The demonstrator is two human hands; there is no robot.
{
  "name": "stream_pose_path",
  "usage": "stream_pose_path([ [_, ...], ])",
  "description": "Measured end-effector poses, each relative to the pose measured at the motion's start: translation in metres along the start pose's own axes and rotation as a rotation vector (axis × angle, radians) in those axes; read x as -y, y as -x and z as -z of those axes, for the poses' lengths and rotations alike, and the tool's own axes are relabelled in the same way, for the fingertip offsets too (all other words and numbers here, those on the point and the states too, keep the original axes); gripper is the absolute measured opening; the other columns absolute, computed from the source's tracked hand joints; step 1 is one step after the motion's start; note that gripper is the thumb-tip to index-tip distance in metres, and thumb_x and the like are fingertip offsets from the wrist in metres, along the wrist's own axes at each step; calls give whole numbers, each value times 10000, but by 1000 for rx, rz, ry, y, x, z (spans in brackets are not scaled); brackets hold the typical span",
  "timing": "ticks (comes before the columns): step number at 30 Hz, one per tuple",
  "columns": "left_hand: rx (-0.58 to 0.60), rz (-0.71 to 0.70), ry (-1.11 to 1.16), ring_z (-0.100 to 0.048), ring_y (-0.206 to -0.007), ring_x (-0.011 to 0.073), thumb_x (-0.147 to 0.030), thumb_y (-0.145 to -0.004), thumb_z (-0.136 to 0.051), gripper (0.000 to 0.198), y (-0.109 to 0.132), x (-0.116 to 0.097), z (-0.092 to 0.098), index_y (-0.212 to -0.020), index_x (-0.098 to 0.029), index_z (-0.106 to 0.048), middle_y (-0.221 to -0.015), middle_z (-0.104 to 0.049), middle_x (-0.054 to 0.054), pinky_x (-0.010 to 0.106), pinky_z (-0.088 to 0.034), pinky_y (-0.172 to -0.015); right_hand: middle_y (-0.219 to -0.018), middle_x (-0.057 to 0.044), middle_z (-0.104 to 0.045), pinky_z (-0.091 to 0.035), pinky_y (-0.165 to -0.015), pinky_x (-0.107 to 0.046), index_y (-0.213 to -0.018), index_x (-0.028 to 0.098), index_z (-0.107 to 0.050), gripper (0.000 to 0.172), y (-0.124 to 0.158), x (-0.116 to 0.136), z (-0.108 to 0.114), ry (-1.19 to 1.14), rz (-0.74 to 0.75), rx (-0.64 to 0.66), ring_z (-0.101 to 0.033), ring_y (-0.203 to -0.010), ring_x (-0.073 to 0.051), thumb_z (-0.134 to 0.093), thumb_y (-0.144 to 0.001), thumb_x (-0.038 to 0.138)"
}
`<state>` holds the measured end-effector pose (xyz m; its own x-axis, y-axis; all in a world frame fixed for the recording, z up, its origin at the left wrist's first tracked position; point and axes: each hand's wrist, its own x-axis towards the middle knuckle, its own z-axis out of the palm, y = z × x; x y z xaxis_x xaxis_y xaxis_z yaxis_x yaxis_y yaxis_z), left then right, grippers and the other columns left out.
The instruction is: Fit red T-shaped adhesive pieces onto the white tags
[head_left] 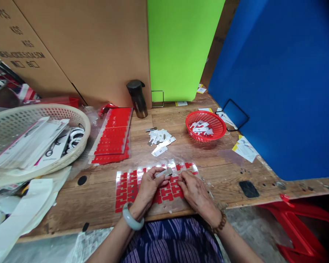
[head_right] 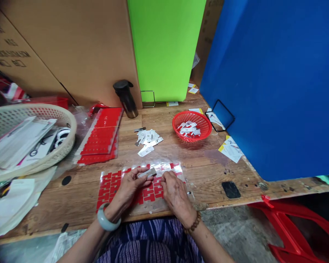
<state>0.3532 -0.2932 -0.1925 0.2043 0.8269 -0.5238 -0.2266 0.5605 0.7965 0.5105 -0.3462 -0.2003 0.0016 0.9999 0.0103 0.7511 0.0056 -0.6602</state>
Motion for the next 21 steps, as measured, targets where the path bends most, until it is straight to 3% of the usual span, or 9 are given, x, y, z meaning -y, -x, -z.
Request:
stream_pose_path([
  [7,-1,-30,47,-701,-769,166,-154,-662,-754,276,-2,12,-3,-888,-117,-601,-870,-694,69,216,-552,-693,-915,-75,-568,-461,-795,-360,-972,212,-565,178,13,-2,-14,-64,65,-186,-552,-868,-211,-428,-884,143],
  [14,-8,-28,49,-697,-742,152,-150,-652,-757,277,-1,12,-4,-881,-122,-604,-876,-688,62,217,-545,-692,-851,-43,-535,-436,-757,-346,-826,199,-540,157,8,2,-11,-80,-38,-82,-517,-810,-190,-417,-887,123],
  [21,-34,-23,26,-694,-741,145,-109,-709,-692,223,-2,14,-5,-912,-117,-600,-811,-697,55,213,-538,-694,-819,-26,-491,-399,-737,-321,-767,199,-451,152,10,3,-5,-163,-24,-28,-476,-788,-177,-398,-891,129],
])
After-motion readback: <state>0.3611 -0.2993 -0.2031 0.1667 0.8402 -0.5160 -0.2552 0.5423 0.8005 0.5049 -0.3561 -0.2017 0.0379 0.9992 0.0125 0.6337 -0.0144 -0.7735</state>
